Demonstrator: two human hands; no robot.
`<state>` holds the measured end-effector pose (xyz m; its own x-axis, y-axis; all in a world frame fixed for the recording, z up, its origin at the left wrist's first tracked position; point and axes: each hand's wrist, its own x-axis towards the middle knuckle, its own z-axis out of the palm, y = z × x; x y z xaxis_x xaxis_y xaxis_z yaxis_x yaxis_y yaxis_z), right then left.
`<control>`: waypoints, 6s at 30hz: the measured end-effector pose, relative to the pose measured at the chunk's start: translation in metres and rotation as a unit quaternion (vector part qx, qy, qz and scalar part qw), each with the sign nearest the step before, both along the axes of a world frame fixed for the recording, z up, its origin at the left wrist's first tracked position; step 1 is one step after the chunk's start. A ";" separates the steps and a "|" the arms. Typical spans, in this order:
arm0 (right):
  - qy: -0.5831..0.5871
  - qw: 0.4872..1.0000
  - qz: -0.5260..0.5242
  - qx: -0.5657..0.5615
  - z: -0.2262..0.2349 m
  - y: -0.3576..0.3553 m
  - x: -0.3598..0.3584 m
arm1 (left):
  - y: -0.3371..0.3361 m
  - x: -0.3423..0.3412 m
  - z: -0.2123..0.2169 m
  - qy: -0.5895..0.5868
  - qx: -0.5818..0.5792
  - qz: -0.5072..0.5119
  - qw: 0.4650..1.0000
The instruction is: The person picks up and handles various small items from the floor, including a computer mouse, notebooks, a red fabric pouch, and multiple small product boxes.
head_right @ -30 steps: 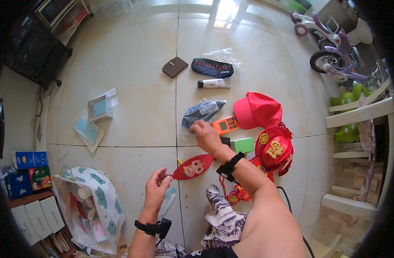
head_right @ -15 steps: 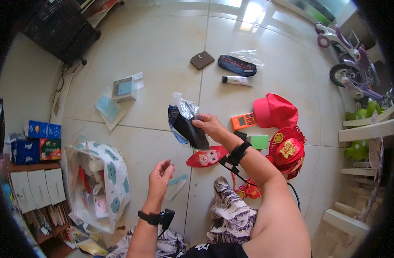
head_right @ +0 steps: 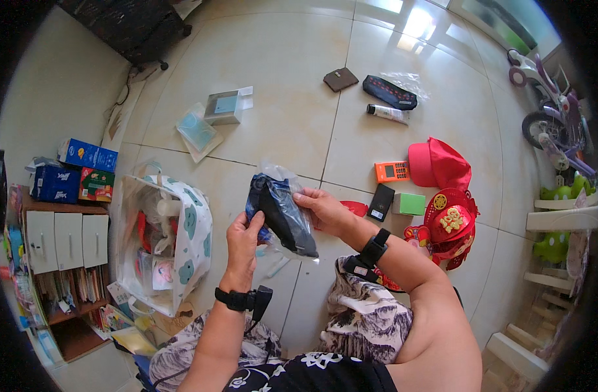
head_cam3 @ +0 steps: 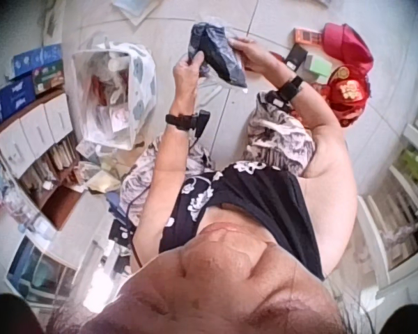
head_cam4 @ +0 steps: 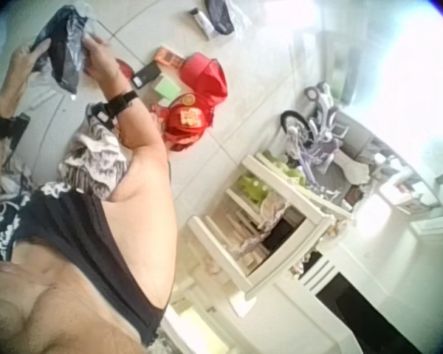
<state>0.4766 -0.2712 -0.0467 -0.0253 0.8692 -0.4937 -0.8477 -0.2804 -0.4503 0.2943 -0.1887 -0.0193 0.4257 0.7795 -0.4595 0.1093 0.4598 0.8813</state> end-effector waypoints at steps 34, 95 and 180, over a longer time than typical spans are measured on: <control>-0.183 0.980 -0.078 0.001 0.002 0.018 0.023 | -0.009 0.005 0.024 -0.109 -0.136 -0.201 0.964; -0.837 0.409 0.260 -0.256 -0.069 -0.070 0.168 | -0.034 0.031 -0.041 0.005 -0.003 -0.265 0.964; 0.001 0.998 -0.006 0.061 -0.012 0.022 -0.023 | 0.041 0.016 -0.039 -0.226 -0.113 0.002 0.968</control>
<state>0.4537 -0.2496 -0.0589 -0.0147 0.9234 -0.3835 -0.8517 -0.2125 -0.4790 0.3104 -0.1482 -0.0585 0.6202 0.6829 -0.3861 -0.2652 0.6457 0.7161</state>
